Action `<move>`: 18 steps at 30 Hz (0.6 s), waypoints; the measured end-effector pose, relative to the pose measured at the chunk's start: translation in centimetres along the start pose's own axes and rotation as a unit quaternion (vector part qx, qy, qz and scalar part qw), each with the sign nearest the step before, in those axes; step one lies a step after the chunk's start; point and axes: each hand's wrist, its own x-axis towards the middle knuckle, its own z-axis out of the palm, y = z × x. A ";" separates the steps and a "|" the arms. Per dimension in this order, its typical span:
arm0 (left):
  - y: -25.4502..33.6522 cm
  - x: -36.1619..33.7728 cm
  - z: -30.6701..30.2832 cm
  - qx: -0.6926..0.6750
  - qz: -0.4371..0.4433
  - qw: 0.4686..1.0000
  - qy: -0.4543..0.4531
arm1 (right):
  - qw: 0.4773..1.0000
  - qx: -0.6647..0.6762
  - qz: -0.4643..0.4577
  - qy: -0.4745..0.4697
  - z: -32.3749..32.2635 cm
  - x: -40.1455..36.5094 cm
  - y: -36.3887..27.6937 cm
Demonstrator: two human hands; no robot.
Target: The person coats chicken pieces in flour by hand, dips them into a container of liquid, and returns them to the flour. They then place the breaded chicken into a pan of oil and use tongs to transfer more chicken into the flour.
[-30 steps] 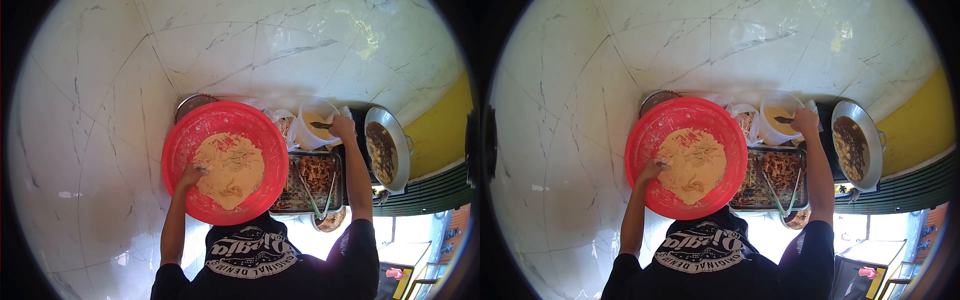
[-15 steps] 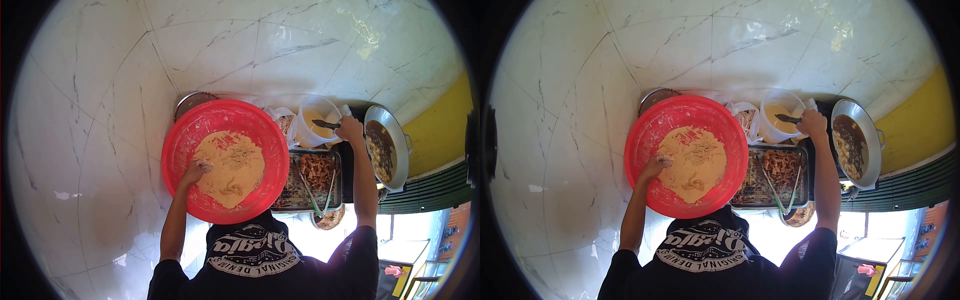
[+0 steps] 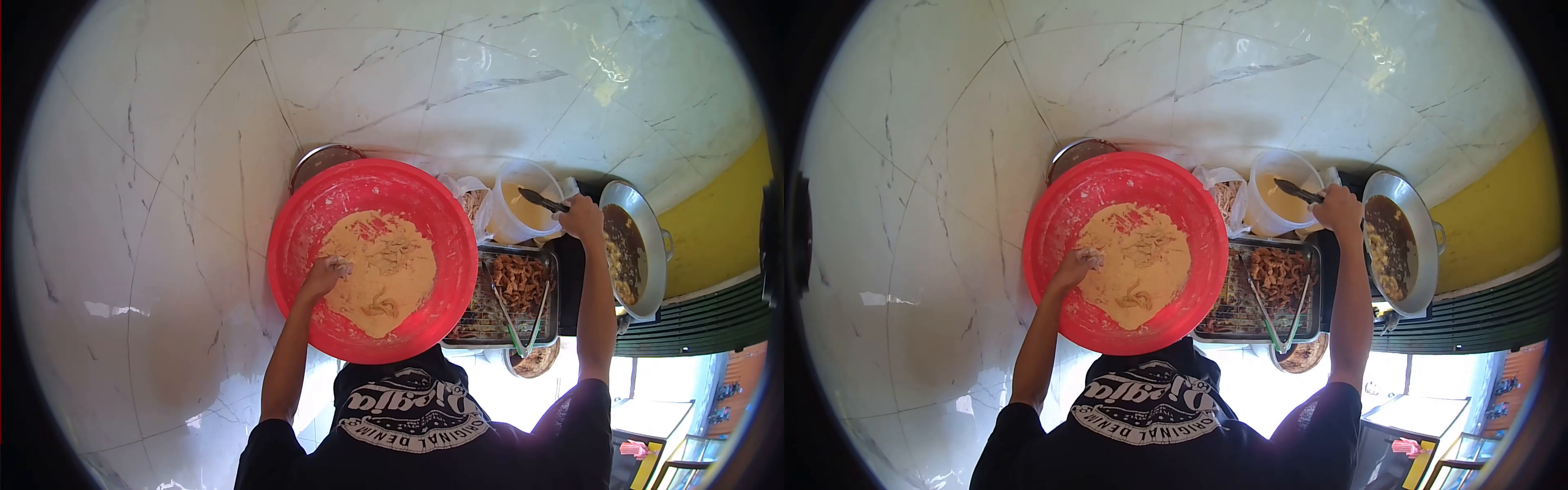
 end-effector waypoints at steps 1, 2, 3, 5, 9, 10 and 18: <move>0.0 0.0 0.0 0.002 -0.002 1.000 -0.007 | 1.000 -0.019 -0.002 0.009 0.0 0.3 0.1; 0.0 0.1 0.0 0.001 -0.003 1.000 -0.009 | 1.000 -0.020 0.000 0.008 0.2 0.2 0.2; 0.0 0.1 0.1 0.002 0.000 1.000 -0.006 | 1.000 -0.027 -0.010 0.004 0.7 0.2 0.2; 0.3 0.0 0.3 0.003 0.002 1.000 -0.005 | 0.999 -0.036 -0.019 -0.003 1.1 -0.2 0.5; 0.1 -0.3 0.0 0.001 0.000 1.000 -0.002 | 0.999 -0.022 -0.036 0.030 0.3 -0.8 -0.6; 0.0 0.1 -0.1 0.001 0.009 1.000 -0.008 | 0.998 -0.016 -0.032 0.047 -0.9 -1.1 -0.9; 0.0 0.7 0.0 -0.014 0.004 0.999 -0.028 | 0.954 0.048 -0.290 0.048 -2.8 -7.8 -9.1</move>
